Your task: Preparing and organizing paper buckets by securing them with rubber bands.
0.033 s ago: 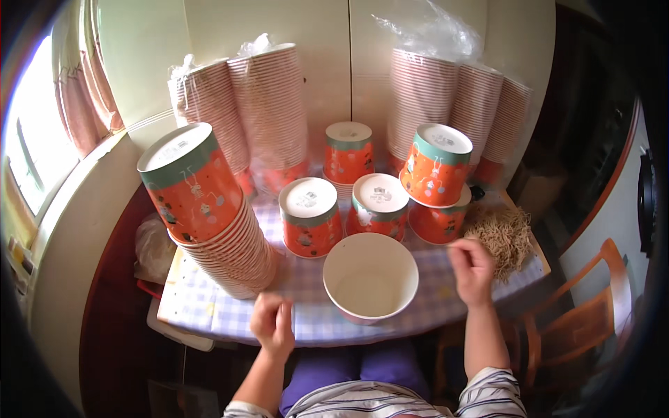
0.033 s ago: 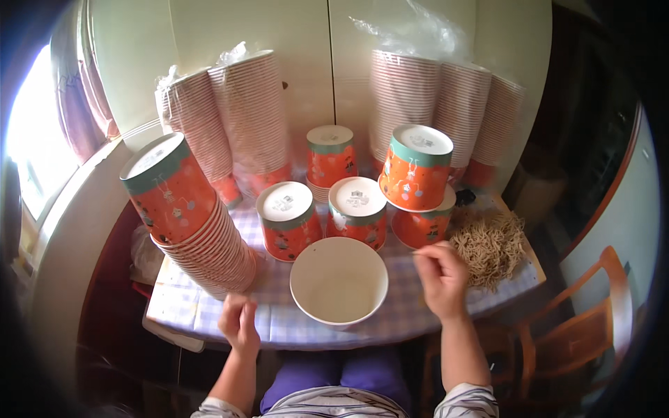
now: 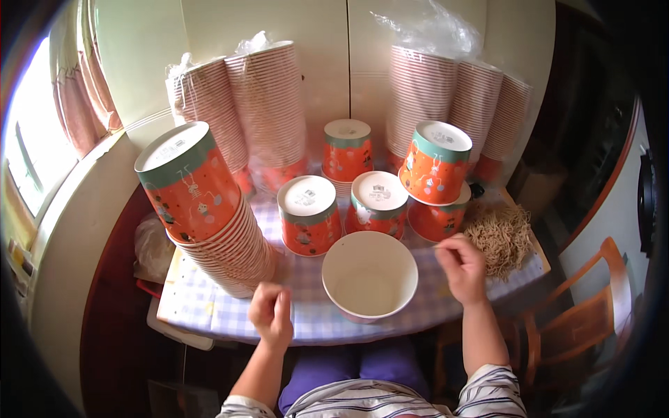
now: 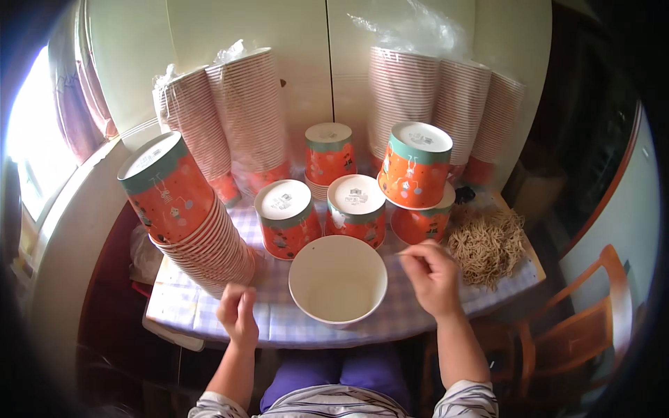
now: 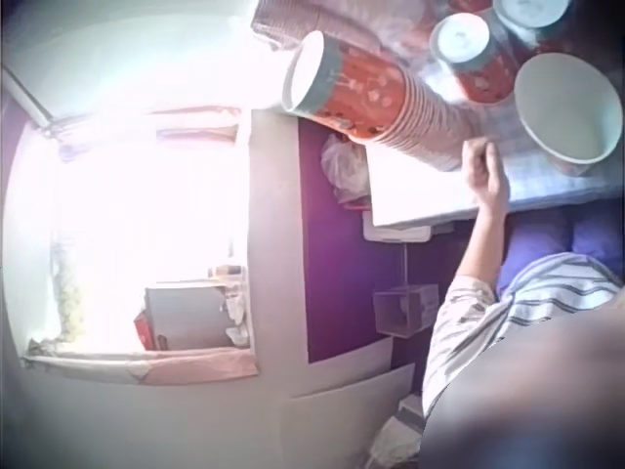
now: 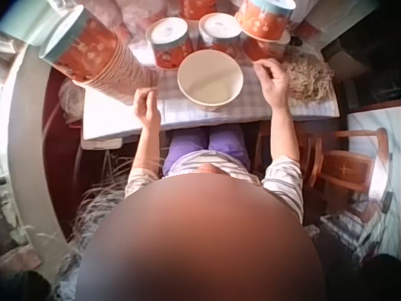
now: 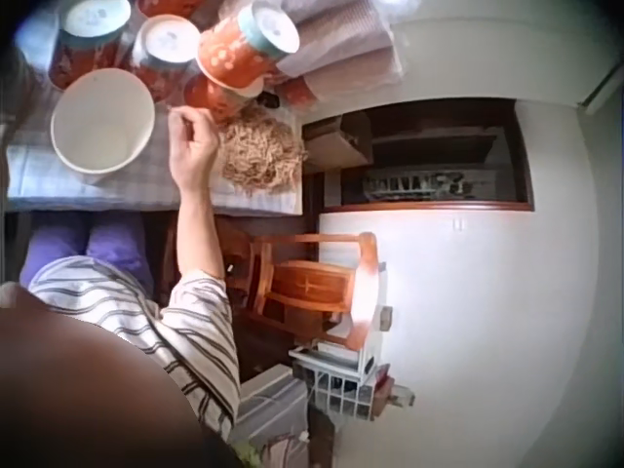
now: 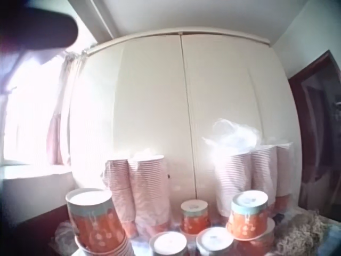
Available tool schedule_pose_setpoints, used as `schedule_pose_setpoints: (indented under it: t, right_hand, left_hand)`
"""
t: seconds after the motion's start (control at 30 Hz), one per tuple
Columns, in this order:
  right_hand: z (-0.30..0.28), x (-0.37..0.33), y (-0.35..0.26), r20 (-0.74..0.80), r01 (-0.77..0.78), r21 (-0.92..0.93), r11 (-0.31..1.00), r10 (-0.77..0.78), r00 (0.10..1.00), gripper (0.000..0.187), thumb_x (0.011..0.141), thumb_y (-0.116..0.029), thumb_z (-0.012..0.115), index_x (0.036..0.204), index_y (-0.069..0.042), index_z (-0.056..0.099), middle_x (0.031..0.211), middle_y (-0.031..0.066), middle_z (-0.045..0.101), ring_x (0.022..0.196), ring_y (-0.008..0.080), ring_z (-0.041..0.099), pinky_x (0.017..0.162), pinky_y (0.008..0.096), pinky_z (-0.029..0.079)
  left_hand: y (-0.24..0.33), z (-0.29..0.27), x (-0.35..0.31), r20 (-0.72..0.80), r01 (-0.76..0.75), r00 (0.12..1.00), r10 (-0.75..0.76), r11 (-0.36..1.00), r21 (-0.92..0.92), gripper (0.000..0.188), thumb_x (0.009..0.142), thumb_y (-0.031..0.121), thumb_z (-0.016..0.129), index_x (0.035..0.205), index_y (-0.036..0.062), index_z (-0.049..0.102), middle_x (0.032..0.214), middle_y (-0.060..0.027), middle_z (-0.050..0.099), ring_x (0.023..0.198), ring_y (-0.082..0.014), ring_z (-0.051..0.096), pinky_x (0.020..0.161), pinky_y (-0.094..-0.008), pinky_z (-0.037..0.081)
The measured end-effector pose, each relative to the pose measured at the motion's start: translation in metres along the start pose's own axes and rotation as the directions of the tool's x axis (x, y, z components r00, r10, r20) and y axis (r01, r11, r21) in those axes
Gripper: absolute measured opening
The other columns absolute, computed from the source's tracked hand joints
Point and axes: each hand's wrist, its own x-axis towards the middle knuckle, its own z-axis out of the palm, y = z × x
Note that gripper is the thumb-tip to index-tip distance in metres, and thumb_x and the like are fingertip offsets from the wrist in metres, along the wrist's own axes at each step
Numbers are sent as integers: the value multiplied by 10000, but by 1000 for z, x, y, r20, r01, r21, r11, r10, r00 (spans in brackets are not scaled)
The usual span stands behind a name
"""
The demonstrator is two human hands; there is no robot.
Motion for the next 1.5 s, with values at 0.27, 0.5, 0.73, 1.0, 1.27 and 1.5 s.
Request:
schedule_pose_setpoints:
  t: [0.27, 0.5, 0.73, 1.0, 1.27, 1.5]
  right_hand:
    - [35, 22, -11, 356, -167, 72, 983, 131, 925, 70, 824, -38, 667, 886, -6, 657, 777, 38, 593, 674, 84, 553, 584, 235, 443]
    - [46, 23, -16, 322, 164, -46, 985, -141, 936, 103, 789, -23, 679, 885, -27, 643, 789, 98, 599, 676, 221, 609, 599, 313, 485]
    - [52, 22, -20, 344, 441, -143, 886, -373, 862, 174, 727, -10, 702, 880, -53, 634, 785, 72, 587, 685, 258, 611, 606, 346, 507]
    - [50, 19, -23, 360, 455, -164, 875, -376, 854, 194, 697, 7, 718, 870, -37, 643, 784, 77, 607, 672, 252, 620, 595, 339, 507]
    - [48, 18, -28, 366, 478, -146, 866, -402, 839, 211, 698, 12, 718, 889, -28, 640, 779, 78, 597, 658, 248, 615, 579, 336, 504]
    - [48, 16, -36, 373, 503, -140, 853, -425, 825, 223, 700, 12, 716, 898, -34, 625, 784, 74, 592, 631, 248, 614, 554, 332, 501]
  left_hand:
    - [24, 48, 66, 590, 154, 800, -113, 988, -20, 132, 844, 74, 636, 945, -9, 655, 793, -49, 592, 647, -79, 513, 583, -216, 415]
    - [32, 76, 80, 773, 187, 586, -243, 969, 163, 297, 872, 226, 642, 1040, -18, 653, 865, -98, 645, 661, -125, 559, 604, -271, 460]
    - [21, 80, 77, 800, 387, 519, -302, 917, 96, 243, 913, 210, 607, 1002, -10, 661, 762, -42, 639, 710, -55, 537, 619, -247, 461]
    - [27, 75, 73, 815, 544, 440, -378, 834, 94, 227, 916, 192, 609, 968, -22, 664, 782, 6, 628, 716, -34, 515, 620, -217, 451]
    - [32, 73, 73, 817, 508, 446, -364, 855, 104, 200, 903, 156, 622, 978, -24, 669, 778, 5, 631, 718, -27, 518, 617, -211, 453]
    - [40, 68, 74, 773, 431, 548, -319, 900, 66, 124, 858, 101, 654, 903, -10, 686, 746, 9, 631, 681, -22, 515, 594, -207, 445]
